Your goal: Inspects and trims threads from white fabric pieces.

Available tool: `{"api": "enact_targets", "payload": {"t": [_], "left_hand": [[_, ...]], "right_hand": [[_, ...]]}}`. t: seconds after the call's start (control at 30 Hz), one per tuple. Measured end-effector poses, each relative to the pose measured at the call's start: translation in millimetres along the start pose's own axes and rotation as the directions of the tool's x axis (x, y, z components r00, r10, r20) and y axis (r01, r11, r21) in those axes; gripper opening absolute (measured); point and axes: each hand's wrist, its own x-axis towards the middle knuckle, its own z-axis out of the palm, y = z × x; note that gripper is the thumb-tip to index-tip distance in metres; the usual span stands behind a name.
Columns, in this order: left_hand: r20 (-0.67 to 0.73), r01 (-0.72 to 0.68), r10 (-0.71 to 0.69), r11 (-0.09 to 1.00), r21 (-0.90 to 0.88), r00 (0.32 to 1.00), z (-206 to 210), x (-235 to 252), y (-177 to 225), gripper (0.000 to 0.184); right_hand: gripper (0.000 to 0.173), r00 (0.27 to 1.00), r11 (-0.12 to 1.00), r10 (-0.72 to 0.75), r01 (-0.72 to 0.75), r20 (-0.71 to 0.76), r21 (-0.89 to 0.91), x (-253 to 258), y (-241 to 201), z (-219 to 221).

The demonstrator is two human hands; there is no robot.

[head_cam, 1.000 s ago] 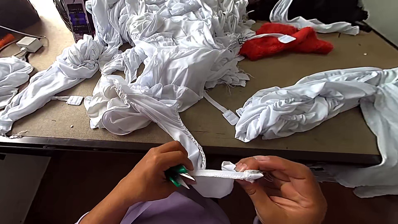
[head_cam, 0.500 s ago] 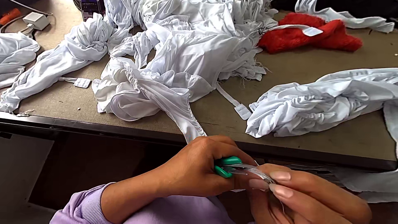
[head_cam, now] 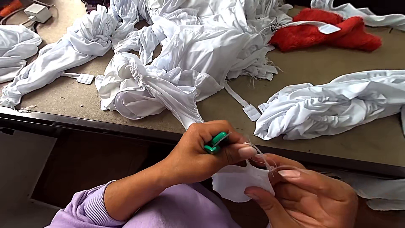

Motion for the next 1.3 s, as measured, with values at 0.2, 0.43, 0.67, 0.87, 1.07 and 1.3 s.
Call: {"api": "enact_targets", "payload": {"t": [0.2,0.43,0.67,0.87,1.07,1.3], "left_hand": [[0.065,-0.075,0.064,0.979,0.189,0.996,2,6,6,0.009],[0.233,-0.082,-0.078,0.791,0.606,0.969,-17,-5,30,0.039],[0.358,-0.234,-0.075,0.628,0.742,0.931,-16,-5,24,0.032],[0.412,-0.289,-0.055,0.628,0.723,0.910,-11,-1,20,0.029],[0.250,-0.327,0.211,0.595,0.734,0.945,-9,-10,10,0.030],[0.205,-0.333,0.268,0.632,0.699,0.941,15,-27,-16,0.034]], "right_hand": [[0.024,0.967,0.992,0.126,-0.129,0.222,-0.003,4,-10,-8],[0.023,0.993,0.988,0.120,-0.121,0.019,0.099,5,-9,-6],[0.035,0.991,0.988,0.132,-0.133,0.026,0.073,5,-9,-2],[0.035,0.993,0.993,0.114,-0.114,0.025,0.012,5,-8,0],[0.039,0.961,0.979,0.202,-0.193,-0.187,0.063,5,-1,5],[0.055,0.889,0.885,0.388,-0.287,-0.242,0.366,6,-6,26]]}}
